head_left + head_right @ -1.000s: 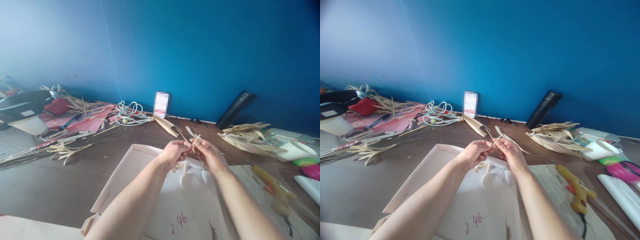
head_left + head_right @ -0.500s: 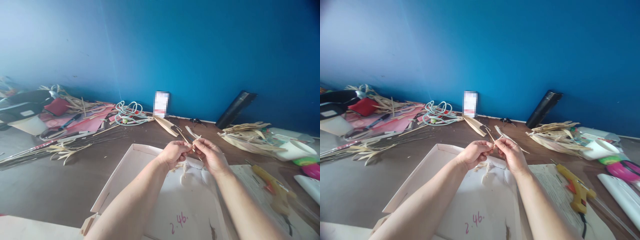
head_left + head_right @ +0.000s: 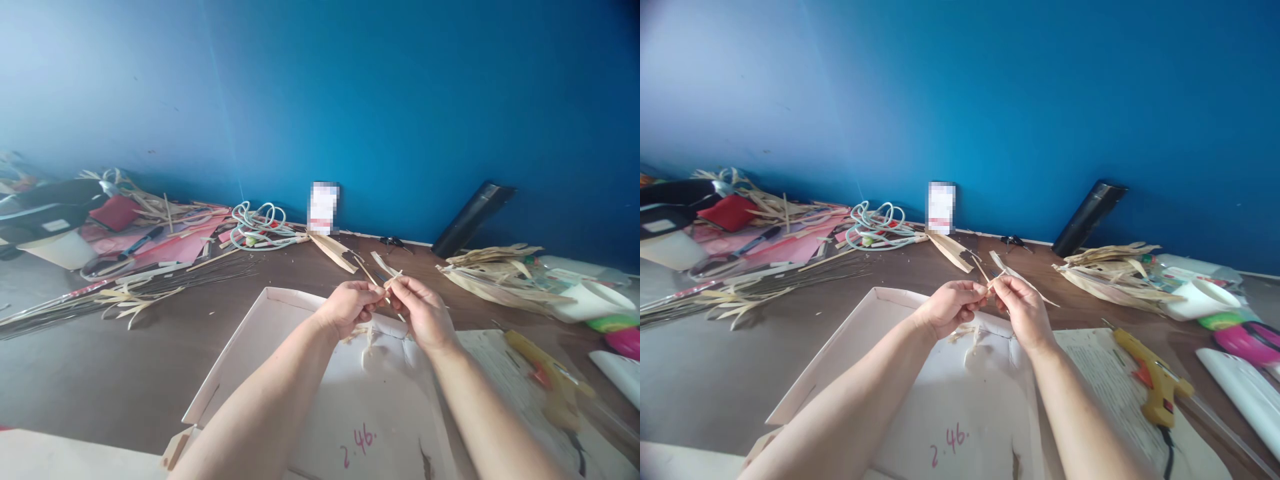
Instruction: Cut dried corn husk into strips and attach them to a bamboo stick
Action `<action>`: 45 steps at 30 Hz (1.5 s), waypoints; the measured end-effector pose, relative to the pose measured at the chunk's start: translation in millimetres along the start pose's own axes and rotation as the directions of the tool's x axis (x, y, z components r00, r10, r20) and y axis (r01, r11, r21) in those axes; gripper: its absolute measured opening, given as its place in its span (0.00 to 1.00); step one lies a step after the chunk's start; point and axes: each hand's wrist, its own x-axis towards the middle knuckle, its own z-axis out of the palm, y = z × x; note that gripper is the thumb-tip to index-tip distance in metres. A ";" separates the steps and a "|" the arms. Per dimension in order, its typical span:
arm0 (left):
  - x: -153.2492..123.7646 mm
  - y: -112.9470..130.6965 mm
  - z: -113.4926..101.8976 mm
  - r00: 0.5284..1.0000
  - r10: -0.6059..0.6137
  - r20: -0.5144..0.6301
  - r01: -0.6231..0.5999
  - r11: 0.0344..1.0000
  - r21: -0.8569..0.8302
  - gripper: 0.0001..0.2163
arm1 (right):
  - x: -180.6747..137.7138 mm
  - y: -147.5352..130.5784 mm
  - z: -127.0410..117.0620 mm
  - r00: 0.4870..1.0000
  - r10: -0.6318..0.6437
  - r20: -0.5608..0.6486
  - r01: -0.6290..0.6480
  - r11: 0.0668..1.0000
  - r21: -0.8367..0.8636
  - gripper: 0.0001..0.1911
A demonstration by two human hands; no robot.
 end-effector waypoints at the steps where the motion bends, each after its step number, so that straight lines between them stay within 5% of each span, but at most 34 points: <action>1: -0.1 -0.1 -0.1 1.000 0.000 0.002 0.000 1.000 0.001 0.12 | -0.2 -0.2 0.2 1.000 -0.003 0.000 0.003 1.000 -0.003 0.08; 11: -1.8 0.9 1.0 1.000 0.005 -0.021 -0.005 0.999 0.032 0.09 | 2.4 2.7 -0.1 0.998 0.016 -0.060 -0.009 0.993 0.114 0.12; 19: 5.3 -7.9 0.8 0.963 0.201 -0.182 -0.110 0.903 0.415 0.10 | 6.7 4.0 0.5 0.995 0.052 -0.088 -0.033 0.978 0.204 0.16; 29: 4.4 -8.9 2.4 0.918 0.343 -0.198 -0.147 0.760 0.633 0.10 | 5.3 5.6 -1.9 0.990 0.093 -0.102 -0.083 0.992 0.097 0.11; 45: 3.7 -9.8 1.6 0.973 0.190 -0.133 -0.102 0.865 0.491 0.13 | 6.7 1.9 -5.4 0.973 0.027 -0.229 -0.018 0.999 0.040 0.12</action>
